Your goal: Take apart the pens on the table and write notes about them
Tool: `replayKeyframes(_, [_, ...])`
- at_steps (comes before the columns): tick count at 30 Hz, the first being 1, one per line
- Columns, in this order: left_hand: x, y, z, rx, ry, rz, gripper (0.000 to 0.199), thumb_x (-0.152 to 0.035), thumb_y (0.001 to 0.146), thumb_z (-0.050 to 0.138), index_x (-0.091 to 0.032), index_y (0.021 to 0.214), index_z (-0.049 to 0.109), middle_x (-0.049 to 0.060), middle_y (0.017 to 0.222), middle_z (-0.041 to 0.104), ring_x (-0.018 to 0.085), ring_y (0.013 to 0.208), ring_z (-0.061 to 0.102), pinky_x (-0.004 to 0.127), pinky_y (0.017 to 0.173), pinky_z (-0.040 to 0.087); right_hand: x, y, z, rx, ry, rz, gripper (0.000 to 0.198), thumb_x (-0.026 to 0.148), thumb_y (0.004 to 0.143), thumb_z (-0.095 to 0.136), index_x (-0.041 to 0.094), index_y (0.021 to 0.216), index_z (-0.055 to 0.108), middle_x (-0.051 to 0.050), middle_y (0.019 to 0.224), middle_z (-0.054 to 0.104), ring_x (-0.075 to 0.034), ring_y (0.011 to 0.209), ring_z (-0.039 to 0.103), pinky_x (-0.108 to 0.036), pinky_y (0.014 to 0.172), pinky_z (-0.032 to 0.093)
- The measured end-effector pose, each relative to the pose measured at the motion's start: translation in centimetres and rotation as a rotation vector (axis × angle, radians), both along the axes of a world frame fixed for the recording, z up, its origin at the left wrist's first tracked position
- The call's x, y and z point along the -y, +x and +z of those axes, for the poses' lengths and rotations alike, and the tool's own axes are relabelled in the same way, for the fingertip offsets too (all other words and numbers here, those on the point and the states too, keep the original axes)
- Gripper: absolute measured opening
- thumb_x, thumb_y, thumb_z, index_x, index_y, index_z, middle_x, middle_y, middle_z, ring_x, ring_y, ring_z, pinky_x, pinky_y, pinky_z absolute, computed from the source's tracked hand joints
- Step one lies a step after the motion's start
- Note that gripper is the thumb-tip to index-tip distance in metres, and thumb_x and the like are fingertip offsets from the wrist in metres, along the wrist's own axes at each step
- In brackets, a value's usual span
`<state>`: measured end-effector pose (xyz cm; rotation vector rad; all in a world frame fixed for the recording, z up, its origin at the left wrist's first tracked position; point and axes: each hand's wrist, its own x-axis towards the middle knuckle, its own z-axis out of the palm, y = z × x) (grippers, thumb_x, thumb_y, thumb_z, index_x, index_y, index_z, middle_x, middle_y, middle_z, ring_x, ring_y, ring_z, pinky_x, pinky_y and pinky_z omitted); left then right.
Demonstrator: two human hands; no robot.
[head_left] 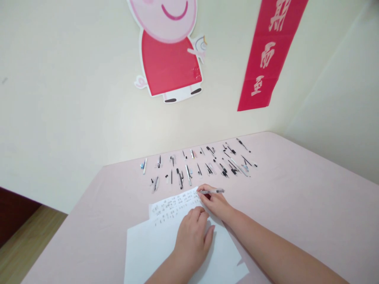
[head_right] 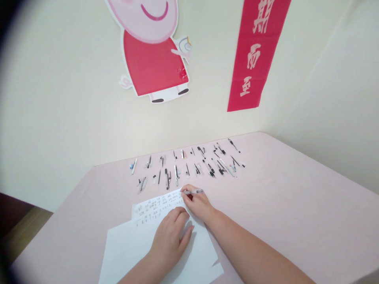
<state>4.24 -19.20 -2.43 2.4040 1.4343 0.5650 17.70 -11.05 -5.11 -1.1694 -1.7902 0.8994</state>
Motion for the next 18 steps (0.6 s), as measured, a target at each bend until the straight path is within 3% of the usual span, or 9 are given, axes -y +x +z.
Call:
replayKeyframes(4, [-0.29, -0.43, -0.96, 0.3, -0.049, -0.003, 0.018, -0.024, 0.086, 0.044, -0.018, 0.103, 0.046, 0.006, 0.091, 0.056, 0.017, 0.078, 0.055, 0.033, 0.073, 0.048, 0.49, 0.05, 0.3, 0.005, 0.144, 0.061, 0.019, 0.024, 0.086, 0.045, 0.02, 0.094, 0.062, -0.003, 0.087, 0.064, -0.015, 0.079, 0.058, -0.027, 0.075, 0.045])
replayKeyframes(7, [-0.49, -0.76, -1.19, 0.399, -0.064, -0.038, 0.032, -0.028, 0.086, 0.046, -0.02, 0.117, 0.04, 0.006, 0.096, 0.057, 0.016, 0.077, 0.055, 0.033, 0.072, 0.048, 0.52, 0.08, -0.06, 0.05, 0.231, 0.116, 0.023, 0.024, 0.087, 0.045, 0.02, 0.101, 0.062, -0.004, 0.087, 0.063, -0.015, 0.079, 0.058, -0.027, 0.076, 0.044])
replayKeyframes(13, [-0.59, -0.82, -0.93, 0.348, -0.111, -0.223, 0.039, -0.038, 0.085, 0.051, -0.021, 0.119, 0.046, 0.005, 0.092, 0.062, 0.017, 0.074, 0.056, 0.032, 0.073, 0.047, 0.31, -0.02, -0.51, 0.079, 0.215, 0.114, 0.028, 0.018, 0.085, 0.047, 0.023, 0.108, 0.061, -0.001, 0.084, 0.061, -0.014, 0.075, 0.056, -0.025, 0.072, 0.044])
replayKeyframes(18, [-0.45, -0.59, -0.93, 0.323, -0.136, -0.218, 0.03, -0.031, 0.083, 0.054, -0.02, 0.11, 0.053, 0.004, 0.089, 0.065, 0.016, 0.072, 0.058, 0.03, 0.073, 0.047, 0.48, 0.0, -0.4, 0.077, 0.218, 0.13, 0.029, 0.017, 0.084, 0.048, 0.024, 0.109, 0.061, -0.001, 0.085, 0.061, -0.014, 0.075, 0.057, -0.025, 0.072, 0.045])
